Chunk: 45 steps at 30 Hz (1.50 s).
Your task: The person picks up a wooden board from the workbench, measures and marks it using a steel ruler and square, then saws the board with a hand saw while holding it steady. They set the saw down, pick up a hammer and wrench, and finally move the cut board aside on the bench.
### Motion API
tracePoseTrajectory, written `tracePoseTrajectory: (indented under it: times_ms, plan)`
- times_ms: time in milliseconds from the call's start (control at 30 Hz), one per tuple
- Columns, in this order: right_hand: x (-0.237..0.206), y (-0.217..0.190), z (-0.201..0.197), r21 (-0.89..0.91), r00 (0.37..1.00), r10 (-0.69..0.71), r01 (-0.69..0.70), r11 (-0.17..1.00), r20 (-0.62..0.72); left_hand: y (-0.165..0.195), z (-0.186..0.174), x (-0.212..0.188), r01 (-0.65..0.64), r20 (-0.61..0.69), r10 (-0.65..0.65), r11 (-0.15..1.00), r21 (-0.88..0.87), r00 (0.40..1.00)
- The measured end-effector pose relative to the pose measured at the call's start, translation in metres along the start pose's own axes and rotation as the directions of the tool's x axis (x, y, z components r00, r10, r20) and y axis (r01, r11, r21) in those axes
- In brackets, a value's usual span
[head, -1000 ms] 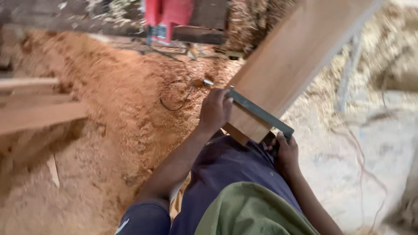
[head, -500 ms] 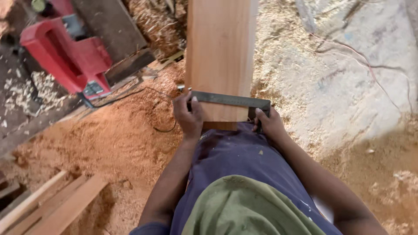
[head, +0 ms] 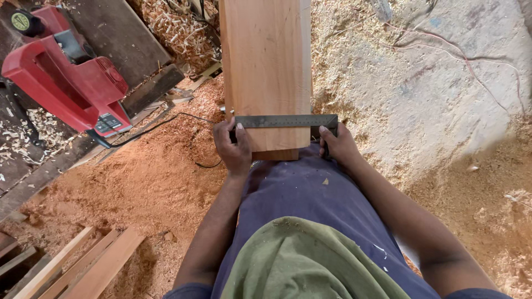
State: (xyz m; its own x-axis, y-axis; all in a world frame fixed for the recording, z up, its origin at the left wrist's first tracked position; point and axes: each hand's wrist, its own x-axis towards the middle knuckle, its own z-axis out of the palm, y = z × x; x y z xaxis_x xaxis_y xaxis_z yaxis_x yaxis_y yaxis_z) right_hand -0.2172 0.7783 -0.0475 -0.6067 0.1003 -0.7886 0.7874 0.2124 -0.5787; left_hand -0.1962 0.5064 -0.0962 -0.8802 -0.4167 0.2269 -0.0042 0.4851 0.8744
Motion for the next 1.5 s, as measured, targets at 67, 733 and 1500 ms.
tracePoseTrajectory:
  times_ms: [67, 733, 1500]
  plan:
    - [0.002, 0.001, -0.001, -0.021, 1.000, -0.008, 0.008, 1.000, 0.006, 0.001, 0.000, 0.000, 0.015, -0.002, -0.015, 1.000, -0.005, 1.000]
    - [0.008, 0.003, -0.004, -0.098, 1.000, -0.019, 0.021, 0.995, 0.021, -0.004, 0.003, -0.002, -0.001, 0.034, -0.002, 0.994, 0.107, 0.999]
    - [0.046, -0.029, -0.032, 0.232, 0.970, 0.083, -0.137, 0.963, 0.228, 0.012, -0.005, 0.015, -0.028, -0.106, 0.039, 0.994, 0.103, 0.994]
